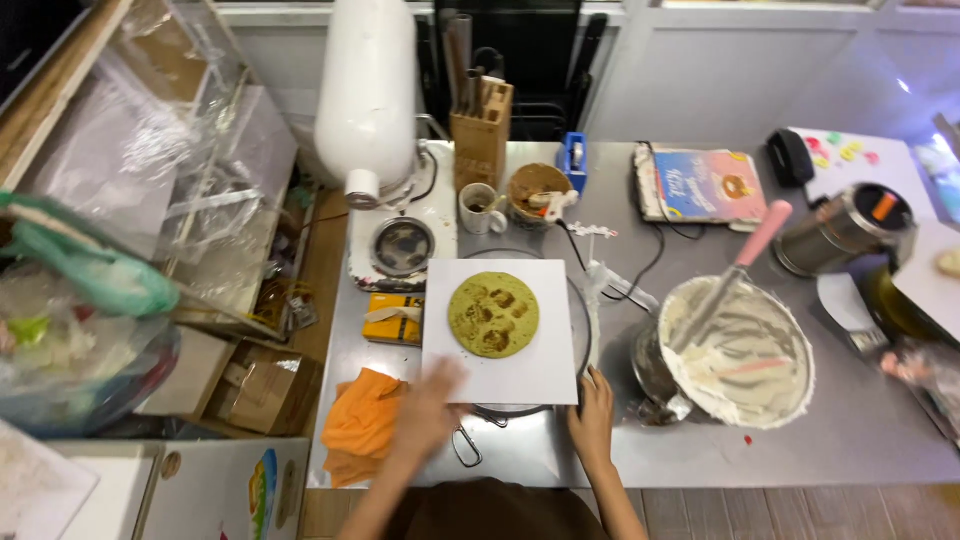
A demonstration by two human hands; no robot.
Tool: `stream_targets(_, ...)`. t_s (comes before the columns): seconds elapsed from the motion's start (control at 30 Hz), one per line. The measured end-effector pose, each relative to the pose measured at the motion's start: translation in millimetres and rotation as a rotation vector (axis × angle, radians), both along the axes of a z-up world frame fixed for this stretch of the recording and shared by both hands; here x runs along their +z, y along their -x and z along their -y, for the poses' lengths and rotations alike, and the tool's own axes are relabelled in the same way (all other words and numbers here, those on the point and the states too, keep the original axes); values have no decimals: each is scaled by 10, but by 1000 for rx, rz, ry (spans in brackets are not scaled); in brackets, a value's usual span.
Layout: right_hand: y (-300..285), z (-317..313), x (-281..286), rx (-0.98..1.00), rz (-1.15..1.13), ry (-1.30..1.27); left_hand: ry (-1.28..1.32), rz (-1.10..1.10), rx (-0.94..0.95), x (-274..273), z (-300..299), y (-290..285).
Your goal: Preparing a cake base by unpacking components and applying a layer of cream.
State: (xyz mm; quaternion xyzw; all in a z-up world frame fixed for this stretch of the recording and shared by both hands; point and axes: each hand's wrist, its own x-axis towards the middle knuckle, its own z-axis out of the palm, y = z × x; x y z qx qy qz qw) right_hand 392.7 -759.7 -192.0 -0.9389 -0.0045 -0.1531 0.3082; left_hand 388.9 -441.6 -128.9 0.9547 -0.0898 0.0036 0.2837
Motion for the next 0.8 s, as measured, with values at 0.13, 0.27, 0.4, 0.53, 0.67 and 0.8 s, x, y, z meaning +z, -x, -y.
stream_targets(0.13, 283, -20, 10, -13, 13, -65, -493, 196, 571, -86, -910, -42)
stream_targets(0.27, 459, 150, -844, 55, -284, -56, -315, 69, 602, -266, -1200, 180)
stream_targets(0.4, 426, -86, -1488, 499, -224, -122, 79, -209, 630, 10, -971, 445)
stream_targets(0.53, 251, -448, -1702, 668, -288, -107, 156, 227, 590, -269, -1026, 905)
stream_targets(0.67, -88, -630, -2854, 819, -347, -175, 29, -2, 544, -297, -1386, 1384)
stream_targets(0.8, -347, -1478, -3381, 964, -495, -241, -99, 124, 673, -411, -2055, 2092)
